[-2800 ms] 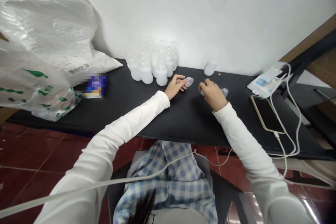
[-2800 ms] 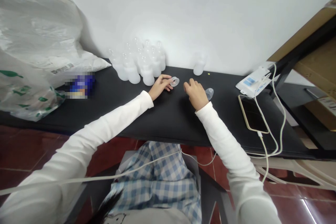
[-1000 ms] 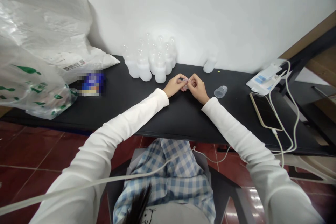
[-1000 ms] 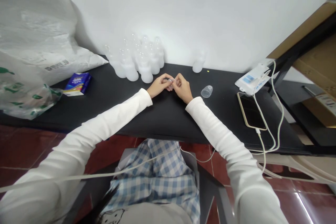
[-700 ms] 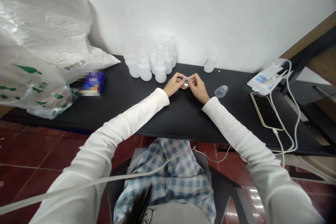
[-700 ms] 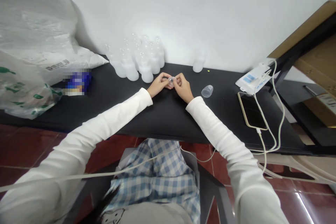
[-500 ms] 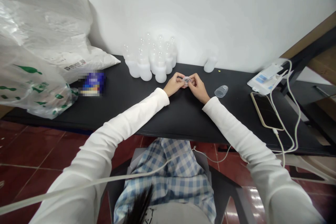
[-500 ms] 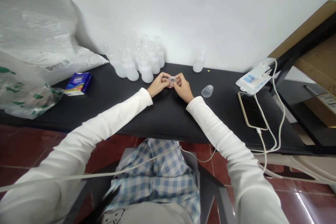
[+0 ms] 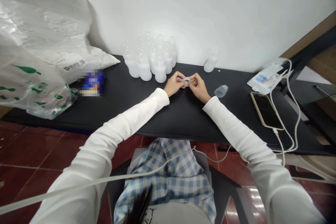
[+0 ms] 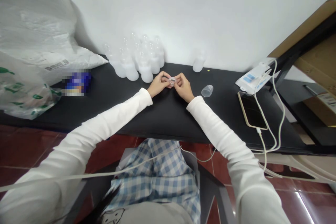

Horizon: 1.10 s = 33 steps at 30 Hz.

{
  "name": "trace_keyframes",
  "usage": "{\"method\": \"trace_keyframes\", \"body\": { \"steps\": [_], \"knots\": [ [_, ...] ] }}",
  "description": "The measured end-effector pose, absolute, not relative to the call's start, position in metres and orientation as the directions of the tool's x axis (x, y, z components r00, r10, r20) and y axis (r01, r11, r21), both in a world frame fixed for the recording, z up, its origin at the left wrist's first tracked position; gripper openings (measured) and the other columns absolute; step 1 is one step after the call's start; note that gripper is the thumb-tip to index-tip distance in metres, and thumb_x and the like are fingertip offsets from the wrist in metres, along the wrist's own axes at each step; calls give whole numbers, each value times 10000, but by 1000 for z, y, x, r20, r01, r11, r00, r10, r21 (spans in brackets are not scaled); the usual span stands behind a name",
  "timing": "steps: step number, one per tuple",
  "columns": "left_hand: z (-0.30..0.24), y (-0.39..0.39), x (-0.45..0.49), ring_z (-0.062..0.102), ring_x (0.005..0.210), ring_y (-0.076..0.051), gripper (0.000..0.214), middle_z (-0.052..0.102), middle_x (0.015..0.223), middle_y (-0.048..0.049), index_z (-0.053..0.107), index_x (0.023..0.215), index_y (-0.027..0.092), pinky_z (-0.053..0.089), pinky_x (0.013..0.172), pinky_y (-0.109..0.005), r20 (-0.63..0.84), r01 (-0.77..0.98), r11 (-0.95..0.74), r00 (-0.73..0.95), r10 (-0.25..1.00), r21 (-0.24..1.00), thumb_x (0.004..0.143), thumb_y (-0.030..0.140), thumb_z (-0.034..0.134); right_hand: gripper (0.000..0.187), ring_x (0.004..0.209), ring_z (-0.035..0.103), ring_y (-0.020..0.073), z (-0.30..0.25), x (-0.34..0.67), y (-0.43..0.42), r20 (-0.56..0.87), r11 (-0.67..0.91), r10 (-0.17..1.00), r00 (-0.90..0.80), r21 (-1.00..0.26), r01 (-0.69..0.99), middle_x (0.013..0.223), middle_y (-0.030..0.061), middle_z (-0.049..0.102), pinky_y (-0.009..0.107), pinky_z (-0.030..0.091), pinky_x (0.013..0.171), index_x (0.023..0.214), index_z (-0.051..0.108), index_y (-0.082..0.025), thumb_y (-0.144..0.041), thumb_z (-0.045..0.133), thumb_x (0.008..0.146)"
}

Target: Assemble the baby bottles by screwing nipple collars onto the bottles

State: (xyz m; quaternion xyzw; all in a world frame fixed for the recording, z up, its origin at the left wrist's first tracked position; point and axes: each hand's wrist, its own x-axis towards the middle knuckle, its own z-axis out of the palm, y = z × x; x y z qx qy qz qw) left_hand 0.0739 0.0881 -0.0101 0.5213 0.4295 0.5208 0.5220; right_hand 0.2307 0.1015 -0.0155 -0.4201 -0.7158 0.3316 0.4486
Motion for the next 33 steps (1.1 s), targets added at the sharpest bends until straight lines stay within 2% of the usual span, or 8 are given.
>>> {"method": "trace_keyframes", "body": {
  "steps": [8, 13, 19, 26, 33],
  "knots": [
    [-10, 86, 76, 665, 585, -93, 258, 659, 634, 61, 512, 876, 173, 553, 651, -229, 102, -54, -101, 19, 995, 993, 780, 16, 694, 253, 537, 406, 83, -10, 228, 94, 362, 421, 905, -225, -841, 340, 733, -51, 556, 264, 354, 541, 885, 513, -233, -436, 650, 820],
    [-11, 87, 73, 659, 557, -91, 254, 651, 607, 61, 510, 926, 170, 547, 616, -213, 95, -43, -91, 86, 992, 995, 809, 86, 719, 264, 575, 417, 82, -11, 229, 95, 322, 385, 920, -224, -851, 356, 732, -55, 549, 253, 363, 584, 908, 526, -224, -453, 640, 840],
    [-18, 93, 70, 666, 578, -69, 309, 651, 645, 78, 496, 913, 171, 561, 660, -204, 121, -151, -100, 139, 983, 984, 775, 50, 745, 405, 577, 404, 74, -16, 230, 100, 340, 413, 901, -270, -863, 290, 795, -60, 569, 244, 350, 575, 961, 504, -245, -490, 754, 757],
    [-16, 91, 69, 702, 625, -108, 264, 685, 631, 43, 508, 939, 158, 570, 666, -232, 142, -136, -112, 229, 963, 984, 814, 63, 721, 495, 599, 442, 90, -25, 232, 108, 328, 368, 910, -255, -921, 130, 677, -77, 498, 244, 330, 569, 854, 457, -245, -531, 818, 675],
    [-12, 88, 73, 685, 560, -106, 229, 686, 589, 44, 514, 917, 150, 570, 619, -225, 103, -82, -88, 201, 974, 993, 826, 23, 681, 421, 586, 401, 84, -25, 230, 107, 349, 386, 904, -246, -914, 124, 647, -92, 440, 241, 325, 573, 868, 459, -240, -416, 809, 713]
  ]
}}
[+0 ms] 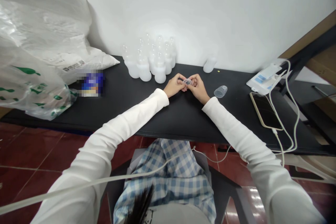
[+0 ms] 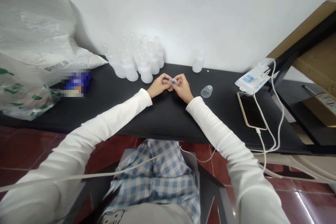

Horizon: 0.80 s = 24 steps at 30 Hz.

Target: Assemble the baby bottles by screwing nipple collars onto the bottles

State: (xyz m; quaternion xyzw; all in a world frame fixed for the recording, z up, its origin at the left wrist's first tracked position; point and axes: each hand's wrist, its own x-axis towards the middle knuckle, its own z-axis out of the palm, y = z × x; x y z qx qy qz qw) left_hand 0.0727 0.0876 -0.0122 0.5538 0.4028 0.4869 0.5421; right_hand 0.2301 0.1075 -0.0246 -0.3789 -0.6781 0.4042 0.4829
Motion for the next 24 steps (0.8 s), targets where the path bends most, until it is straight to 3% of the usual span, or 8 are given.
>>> {"method": "trace_keyframes", "body": {
  "steps": [7, 13, 24],
  "knots": [
    [-12, 86, 75, 684, 546, -117, 248, 691, 604, 32, 519, 918, 156, 560, 586, -221, 102, -78, -90, 176, 979, 993, 839, 173, 754, 292, 587, 435, 94, -25, 227, 105, 337, 367, 924, -183, -915, 167, 644, -81, 473, 247, 368, 591, 867, 474, -243, -376, 724, 798],
    [-8, 87, 74, 704, 580, -118, 235, 684, 606, 32, 514, 911, 163, 577, 616, -227, 65, -145, -42, 155, 986, 989, 909, 306, 700, 385, 588, 476, 102, -24, 228, 104, 310, 337, 933, -185, -932, 136, 645, -69, 511, 248, 390, 565, 922, 532, -246, -597, 664, 837],
    [-9, 82, 74, 642, 495, -86, 202, 673, 569, 53, 449, 832, 184, 500, 510, -172, 140, -35, -136, 184, 973, 990, 936, 170, 621, 471, 548, 494, 86, -19, 228, 101, 361, 390, 901, -241, -916, 88, 601, -70, 551, 240, 378, 540, 833, 518, -236, -663, 709, 780]
  ]
}}
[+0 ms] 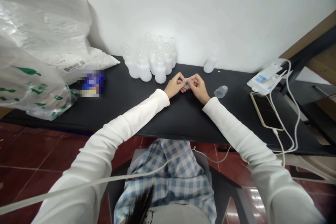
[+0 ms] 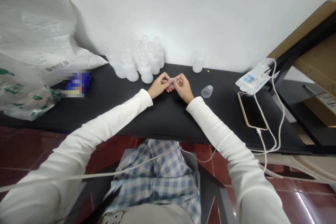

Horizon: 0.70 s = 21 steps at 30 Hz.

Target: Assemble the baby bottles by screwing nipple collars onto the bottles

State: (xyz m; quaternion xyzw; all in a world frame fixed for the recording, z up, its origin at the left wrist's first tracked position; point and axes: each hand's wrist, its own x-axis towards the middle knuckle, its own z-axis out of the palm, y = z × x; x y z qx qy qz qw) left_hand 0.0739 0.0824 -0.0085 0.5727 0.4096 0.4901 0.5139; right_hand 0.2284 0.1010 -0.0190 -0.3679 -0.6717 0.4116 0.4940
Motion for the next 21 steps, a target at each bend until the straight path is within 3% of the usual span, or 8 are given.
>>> {"method": "trace_keyframes", "body": {
  "steps": [6, 11, 16, 21],
  "knots": [
    [-11, 83, 75, 631, 499, -81, 219, 667, 575, 62, 454, 850, 191, 482, 515, -170, 157, 4, -160, 171, 973, 987, 916, 204, 663, 460, 540, 471, 88, -18, 228, 99, 379, 409, 899, -218, -906, 113, 597, -70, 525, 247, 354, 533, 841, 522, -236, -658, 701, 790],
    [-11, 85, 75, 659, 552, -88, 202, 658, 597, 58, 495, 914, 179, 527, 586, -196, 124, -88, -111, 149, 981, 990, 908, 247, 685, 436, 581, 465, 99, -16, 228, 98, 360, 387, 915, -182, -911, 144, 646, -60, 514, 258, 370, 564, 896, 548, -238, -645, 678, 812],
    [-12, 87, 74, 673, 611, -79, 255, 660, 650, 71, 501, 941, 171, 546, 668, -214, 142, -191, -111, 162, 976, 975, 832, 92, 717, 457, 598, 437, 96, -14, 229, 98, 350, 385, 912, -215, -910, 151, 722, -52, 511, 262, 382, 582, 973, 558, -244, -627, 715, 779],
    [-13, 88, 73, 650, 578, -88, 260, 649, 615, 66, 516, 927, 159, 521, 638, -222, 142, -147, -119, 152, 978, 982, 798, 20, 694, 473, 611, 438, 105, -14, 230, 99, 372, 409, 897, -238, -903, 129, 688, -54, 497, 258, 361, 580, 947, 546, -243, -622, 749, 751]
  ]
}}
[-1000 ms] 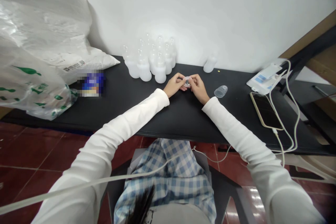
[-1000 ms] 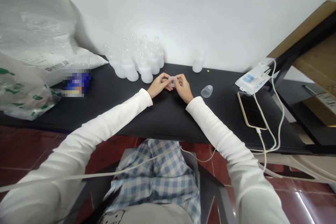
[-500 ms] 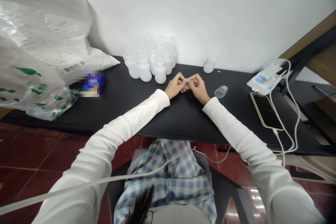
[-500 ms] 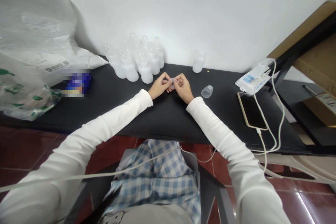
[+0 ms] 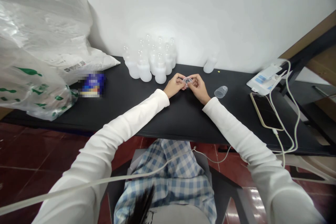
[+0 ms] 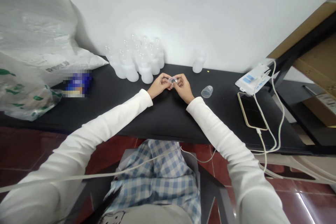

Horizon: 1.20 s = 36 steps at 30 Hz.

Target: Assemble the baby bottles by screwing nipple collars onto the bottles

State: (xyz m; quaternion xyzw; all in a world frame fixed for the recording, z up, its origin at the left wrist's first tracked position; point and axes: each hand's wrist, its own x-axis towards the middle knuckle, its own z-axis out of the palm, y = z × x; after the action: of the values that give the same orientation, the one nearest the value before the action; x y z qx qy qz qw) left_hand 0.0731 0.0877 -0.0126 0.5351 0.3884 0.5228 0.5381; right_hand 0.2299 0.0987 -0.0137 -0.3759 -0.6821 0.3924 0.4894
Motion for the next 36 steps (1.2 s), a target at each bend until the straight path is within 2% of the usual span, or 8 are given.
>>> {"method": "trace_keyframes", "body": {
  "steps": [12, 15, 18, 24, 29, 32, 34, 36],
  "knots": [
    [-8, 81, 77, 585, 480, -65, 236, 612, 560, 92, 516, 852, 173, 477, 535, -193, 134, 14, -135, 73, 988, 991, 790, 10, 674, 425, 554, 385, 100, -24, 227, 100, 401, 437, 896, -190, -872, 220, 648, -78, 407, 253, 324, 537, 969, 508, -257, -577, 728, 795],
    [-11, 83, 77, 592, 486, -62, 248, 623, 574, 90, 507, 876, 176, 482, 541, -188, 144, -13, -144, 101, 984, 990, 792, 16, 676, 416, 552, 395, 102, -24, 227, 100, 407, 440, 896, -179, -869, 227, 644, -79, 400, 259, 332, 545, 970, 500, -256, -586, 700, 812],
    [-14, 86, 76, 618, 525, -61, 252, 631, 602, 89, 483, 911, 185, 508, 579, -183, 160, -99, -149, 117, 980, 984, 819, 60, 681, 512, 568, 436, 101, -21, 227, 99, 400, 428, 900, -173, -886, 180, 677, -78, 442, 262, 364, 558, 1008, 473, -261, -632, 728, 763],
    [-12, 89, 71, 668, 672, -78, 266, 665, 807, 39, 485, 939, 196, 550, 706, -222, 222, -200, -203, 75, 972, 959, 806, 121, 702, 706, 579, 493, 91, -13, 228, 100, 263, 261, 951, -163, -965, -35, 787, -55, 550, 244, 383, 510, 1041, 455, -270, -832, 659, 667],
    [-7, 87, 70, 654, 859, -88, 231, 643, 1028, -3, 562, 915, 197, 544, 803, -211, 329, -140, -317, 71, 942, 938, 754, 98, 694, 615, 620, 485, 98, -8, 233, 99, 214, 234, 933, -290, -972, 36, 734, -37, 554, 247, 404, 545, 953, 626, -234, -782, 694, 681],
    [-7, 87, 71, 638, 1059, -131, 275, 644, 1062, -24, 570, 945, 208, 533, 852, -211, 359, -124, -348, 81, 930, 929, 737, 79, 696, 535, 643, 479, 98, -8, 232, 94, 267, 288, 936, -228, -955, 63, 796, -24, 574, 246, 399, 556, 935, 626, -239, -713, 727, 708],
    [-9, 88, 71, 650, 1040, -134, 312, 649, 1093, -35, 558, 993, 208, 534, 854, -227, 343, -93, -335, 89, 935, 938, 746, 61, 679, 477, 656, 474, 99, -6, 231, 90, 369, 382, 923, -111, -911, 153, 848, -14, 563, 259, 417, 589, 921, 604, -240, -658, 738, 734],
    [-12, 90, 73, 672, 937, -118, 318, 650, 1134, -49, 544, 1035, 200, 534, 835, -244, 306, -18, -306, 92, 948, 952, 772, 42, 631, 391, 697, 489, 119, -1, 232, 87, 534, 503, 846, 5, -801, 324, 899, 7, 541, 295, 457, 651, 933, 592, -240, -582, 718, 791]
  ]
}}
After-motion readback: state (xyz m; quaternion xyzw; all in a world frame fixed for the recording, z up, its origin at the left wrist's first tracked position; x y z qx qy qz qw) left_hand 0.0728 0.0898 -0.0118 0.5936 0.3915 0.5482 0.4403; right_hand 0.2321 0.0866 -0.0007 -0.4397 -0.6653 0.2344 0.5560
